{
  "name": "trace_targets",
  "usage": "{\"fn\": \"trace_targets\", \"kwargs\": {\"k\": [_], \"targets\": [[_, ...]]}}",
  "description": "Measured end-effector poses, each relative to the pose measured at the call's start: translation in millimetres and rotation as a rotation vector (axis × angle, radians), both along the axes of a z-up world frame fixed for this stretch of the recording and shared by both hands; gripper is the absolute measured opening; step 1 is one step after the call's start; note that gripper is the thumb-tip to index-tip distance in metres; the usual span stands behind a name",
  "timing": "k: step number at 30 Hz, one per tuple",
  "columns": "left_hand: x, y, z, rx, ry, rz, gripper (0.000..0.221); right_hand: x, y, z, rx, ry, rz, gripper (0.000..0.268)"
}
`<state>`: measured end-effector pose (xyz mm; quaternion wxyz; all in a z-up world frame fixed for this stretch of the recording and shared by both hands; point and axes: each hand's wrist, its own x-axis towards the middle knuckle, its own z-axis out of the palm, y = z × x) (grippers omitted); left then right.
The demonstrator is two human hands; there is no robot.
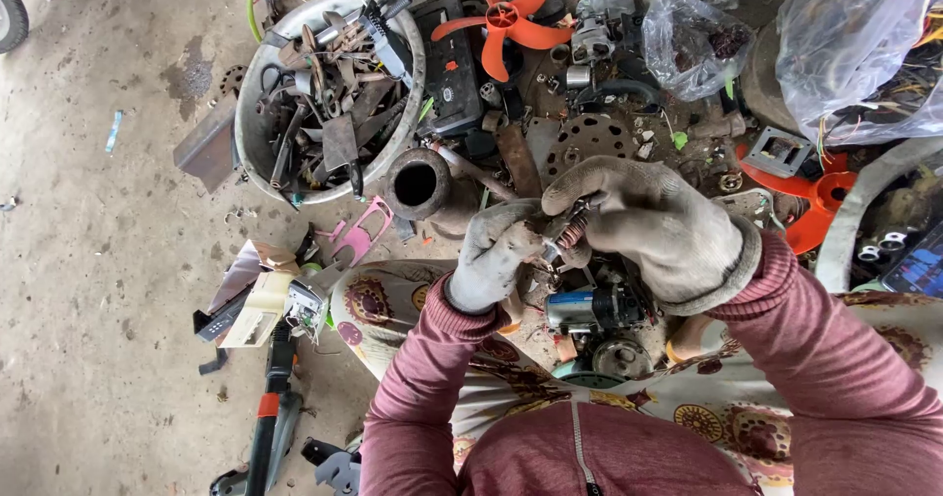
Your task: The recorder is using pliers and other tools to work on the copper coils and internal wiring of an electric motor or alternator component.
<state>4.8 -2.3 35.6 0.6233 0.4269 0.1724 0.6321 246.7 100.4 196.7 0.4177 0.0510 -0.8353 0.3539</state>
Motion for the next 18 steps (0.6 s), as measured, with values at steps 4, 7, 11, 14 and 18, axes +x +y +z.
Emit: {"fn": "trace_targets", "kwargs": {"k": [4, 7, 11, 14, 18], "targets": [[6.4, 2.2, 56.4, 0.626, 1.085, 0.557, 0.028, 6.0, -3.0, -15.4, -1.026, -0.193, 0.332, 0.052], [14.8, 2.9, 76.6, 0.713, 1.069, 0.594, 0.023, 5.3, -3.7, -17.9, -1.004, -0.253, 0.245, 0.051], [24.2, 8.3, 124.0, 0.315, 0.739, 0.196, 0.026, 4.8, -3.6, -17.0, -0.915, -0.338, 0.058, 0.048], [27.3, 12.7, 131.1, 0.441, 0.765, 0.24, 0.028, 2.6, -5.6, -15.7, -1.062, -0.258, 0.161, 0.041], [32.9, 9.7, 123.3, 0.399, 0.719, 0.249, 0.03, 2.3, -12.8, -20.8, -1.144, -0.154, 0.16, 0.035]]}}
